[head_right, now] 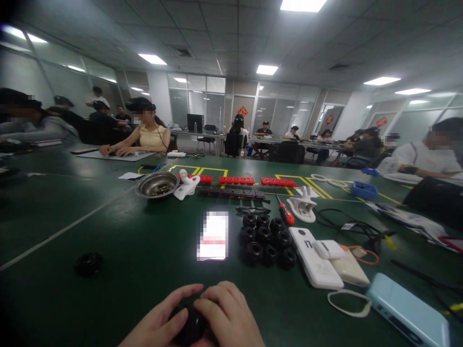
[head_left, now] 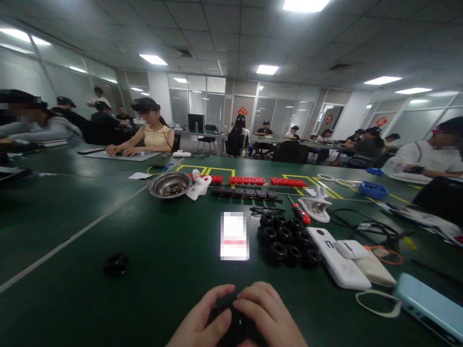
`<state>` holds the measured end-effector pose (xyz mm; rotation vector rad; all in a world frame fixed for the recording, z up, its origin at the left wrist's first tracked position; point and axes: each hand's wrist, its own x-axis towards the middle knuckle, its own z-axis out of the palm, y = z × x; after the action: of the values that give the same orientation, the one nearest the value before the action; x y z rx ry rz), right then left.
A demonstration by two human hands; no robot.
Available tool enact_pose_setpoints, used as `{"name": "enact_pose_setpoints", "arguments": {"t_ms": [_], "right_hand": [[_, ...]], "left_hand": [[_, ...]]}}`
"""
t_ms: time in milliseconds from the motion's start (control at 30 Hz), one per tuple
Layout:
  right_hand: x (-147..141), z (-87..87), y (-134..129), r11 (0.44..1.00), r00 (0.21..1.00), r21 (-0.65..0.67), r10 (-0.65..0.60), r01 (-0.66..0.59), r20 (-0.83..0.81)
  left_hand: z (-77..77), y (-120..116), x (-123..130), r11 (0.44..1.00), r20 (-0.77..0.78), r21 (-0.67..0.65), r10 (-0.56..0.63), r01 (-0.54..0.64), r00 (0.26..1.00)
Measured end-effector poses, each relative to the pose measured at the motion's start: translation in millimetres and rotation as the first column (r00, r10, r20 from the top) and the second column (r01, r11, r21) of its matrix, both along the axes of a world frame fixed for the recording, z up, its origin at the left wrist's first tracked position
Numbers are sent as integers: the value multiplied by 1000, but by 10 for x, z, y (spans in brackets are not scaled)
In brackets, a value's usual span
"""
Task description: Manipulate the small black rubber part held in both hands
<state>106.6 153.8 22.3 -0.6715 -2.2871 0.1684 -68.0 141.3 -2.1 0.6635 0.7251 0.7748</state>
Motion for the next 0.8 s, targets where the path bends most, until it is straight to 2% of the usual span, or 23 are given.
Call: {"name": "enact_pose_setpoints", "arguments": {"t_ms": [67, 200, 267, 400, 533, 667, 800], "right_hand": [[3, -18, 11, 1000, 1000, -3, -15, 15, 13], [21, -39, 37, 986, 995, -133, -98, 97, 3], [20, -32, 46, 981, 996, -171, -91, 92, 16], [-4, -32, 30, 996, 1000, -92, -20, 19, -10], [12, -116, 4, 999, 998, -9, -38, 38, 41], [63, -167, 28, 991, 994, -84, -99, 102, 36], [52, -133, 49, 993, 998, -103, -50, 53, 33]], "left_hand": [[-26, 15, -1, 1000, 12, -2, 17, -17, 1000], [-35, 32, -4, 999, 52, 0, 48, -48, 998], [-16, 33, -7, 999, 32, 23, 29, -30, 999], [1, 33, 0, 1000, -11, 14, 21, -21, 1000], [-46, 41, 8, 998, -10, 12, 61, -61, 998], [-32, 44, -8, 1000, 14, -1, 28, -28, 1000], [30, 36, -13, 997, -36, 73, -30, 33, 999]]}}
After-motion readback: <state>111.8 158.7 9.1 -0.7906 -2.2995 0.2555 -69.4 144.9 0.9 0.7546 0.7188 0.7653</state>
